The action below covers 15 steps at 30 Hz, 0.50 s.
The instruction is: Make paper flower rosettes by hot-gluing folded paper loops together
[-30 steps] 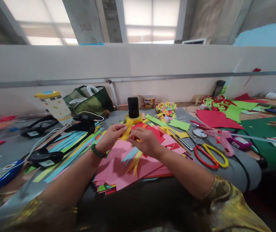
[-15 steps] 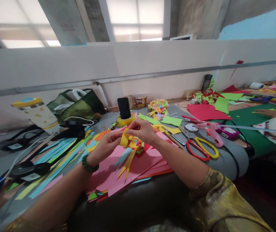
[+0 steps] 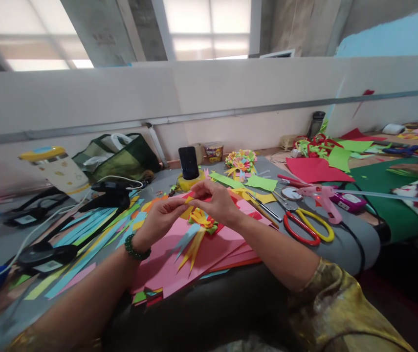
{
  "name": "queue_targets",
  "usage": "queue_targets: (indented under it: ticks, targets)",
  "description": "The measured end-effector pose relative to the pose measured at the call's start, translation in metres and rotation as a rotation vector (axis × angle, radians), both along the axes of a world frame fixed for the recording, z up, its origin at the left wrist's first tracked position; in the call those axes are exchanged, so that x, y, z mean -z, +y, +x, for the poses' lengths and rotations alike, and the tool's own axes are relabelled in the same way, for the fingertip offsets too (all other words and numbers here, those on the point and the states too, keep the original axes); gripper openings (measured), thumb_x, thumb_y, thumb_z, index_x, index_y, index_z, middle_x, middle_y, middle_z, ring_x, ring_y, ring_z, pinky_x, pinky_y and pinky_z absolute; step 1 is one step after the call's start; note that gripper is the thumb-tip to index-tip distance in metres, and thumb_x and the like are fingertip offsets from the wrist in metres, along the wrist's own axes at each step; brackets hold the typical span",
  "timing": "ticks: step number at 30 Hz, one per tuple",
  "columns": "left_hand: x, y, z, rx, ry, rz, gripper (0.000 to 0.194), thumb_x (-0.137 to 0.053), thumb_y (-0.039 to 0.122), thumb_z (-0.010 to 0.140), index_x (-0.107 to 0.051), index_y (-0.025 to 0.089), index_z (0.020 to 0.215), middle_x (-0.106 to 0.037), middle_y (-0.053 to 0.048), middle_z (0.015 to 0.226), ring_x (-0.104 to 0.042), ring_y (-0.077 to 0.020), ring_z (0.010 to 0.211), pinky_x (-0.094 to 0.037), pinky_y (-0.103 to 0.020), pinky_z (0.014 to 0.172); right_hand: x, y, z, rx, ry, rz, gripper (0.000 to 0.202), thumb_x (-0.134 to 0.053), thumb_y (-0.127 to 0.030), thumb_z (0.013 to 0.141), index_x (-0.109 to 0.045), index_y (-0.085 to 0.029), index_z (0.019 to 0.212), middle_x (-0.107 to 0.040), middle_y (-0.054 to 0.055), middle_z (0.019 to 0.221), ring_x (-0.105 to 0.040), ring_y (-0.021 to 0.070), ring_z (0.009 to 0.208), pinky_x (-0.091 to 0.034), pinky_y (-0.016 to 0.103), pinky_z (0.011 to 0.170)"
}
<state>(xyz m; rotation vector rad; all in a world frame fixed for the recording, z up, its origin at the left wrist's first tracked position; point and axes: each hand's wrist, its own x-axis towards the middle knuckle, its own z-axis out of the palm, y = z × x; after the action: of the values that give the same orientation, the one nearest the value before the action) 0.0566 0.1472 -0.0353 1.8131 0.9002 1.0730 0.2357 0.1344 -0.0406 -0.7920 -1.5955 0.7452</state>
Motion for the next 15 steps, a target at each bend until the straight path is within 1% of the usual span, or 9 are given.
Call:
queue_targets:
  ticks: [6,12,15]
  targets:
    - [-0.0035,-0.003,0.0004,-0.026,-0.015,-0.005,0.012,-0.074,0.035,0.069,-0.078,0.023,0.066,-0.073,-0.002,0.069,-0.062,-0.0209,0.07,-0.05,-0.029,0.065,0.0025,-0.0001,-0.0001,-0.001,-0.001,0.055,0.031,-0.08,-0.041,0.074,-0.062,-0.022,0.091,-0.07,0.001,0.079,-0.069,0.0154,0.074,-0.061,0.032,0.073]
    - [-0.0064,-0.0059,0.0019,-0.026,-0.021,-0.023,0.012,-0.076,0.035,0.068,-0.077,0.024,0.064,-0.074,-0.002,0.07,-0.062,-0.0214,0.07,-0.05,-0.029,0.065,0.0005,-0.0002,0.0007,-0.009,-0.006,0.026,0.035,-0.082,-0.045,0.073,-0.063,-0.021,0.09,-0.069,0.001,0.078,-0.069,0.0155,0.073,-0.061,0.033,0.074]
    - [-0.0061,-0.0065,0.0024,-0.018,-0.029,-0.034,0.011,-0.076,0.034,0.068,-0.077,0.023,0.065,-0.073,-0.002,0.069,-0.061,-0.0202,0.068,-0.049,-0.029,0.065,-0.0009,-0.0006,0.0007,-0.016,0.013,0.002,0.036,-0.083,-0.045,0.071,-0.062,-0.021,0.089,-0.068,0.0,0.076,-0.068,0.0148,0.07,-0.06,0.032,0.071]
